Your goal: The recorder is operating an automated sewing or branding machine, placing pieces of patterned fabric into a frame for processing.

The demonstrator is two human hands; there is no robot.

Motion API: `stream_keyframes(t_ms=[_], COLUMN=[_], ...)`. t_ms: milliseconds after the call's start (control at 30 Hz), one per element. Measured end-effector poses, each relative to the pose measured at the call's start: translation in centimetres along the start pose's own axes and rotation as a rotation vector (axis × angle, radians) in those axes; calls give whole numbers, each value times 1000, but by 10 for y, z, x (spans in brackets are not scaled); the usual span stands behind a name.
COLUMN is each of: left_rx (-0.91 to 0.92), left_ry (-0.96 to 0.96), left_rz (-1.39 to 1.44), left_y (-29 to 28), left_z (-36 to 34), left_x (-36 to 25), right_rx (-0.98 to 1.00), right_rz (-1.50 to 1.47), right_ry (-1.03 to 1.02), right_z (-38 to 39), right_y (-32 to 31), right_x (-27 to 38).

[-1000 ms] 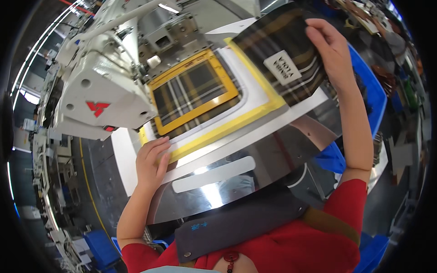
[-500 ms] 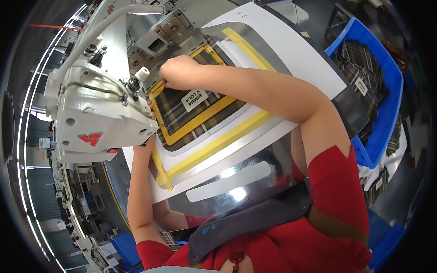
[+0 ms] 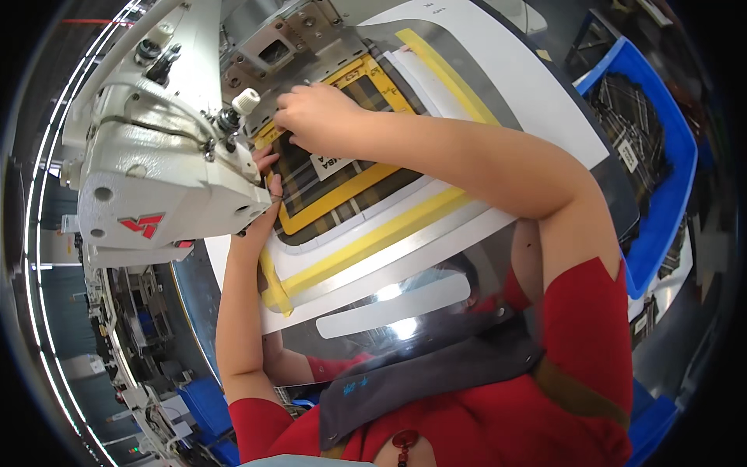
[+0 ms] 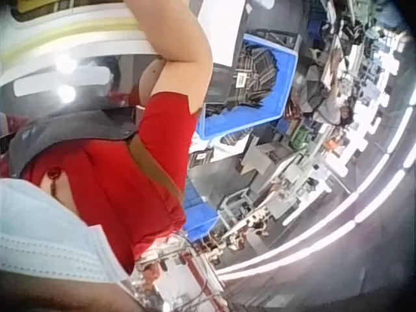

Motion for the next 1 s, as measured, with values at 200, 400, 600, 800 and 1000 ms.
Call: stream_keyframes(t_ms=[200, 400, 600, 800, 1000], left_rx=[-38, -64, -36, 14, -12], left_ry=[210, 138, 128, 189, 124], left_rz=[-181, -13, -20, 45, 52], left_y=[6, 7, 5, -4, 1], left_z=[11, 15, 12, 8, 5], left_x=[12, 27, 21, 7, 17], right_rx=[193, 304, 297, 242, 232], right_rz=[-256, -173, -227, -194, -175], right_ry=[-153, -176, -130, -179, -154], right_z=[51, 46, 49, 48, 50], right_y=[-6, 3, 4, -2, -3], right_x=[80, 93, 86, 90, 88])
Point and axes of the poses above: each hand's wrist, its own z-axis away from the middle knuckle, its own y-axis out of the palm, x = y × z, the point moved 9 cm from there along -z, towards the middle knuckle, and after that the axes turned 10 degrees about -y, right-handed, at the moved point
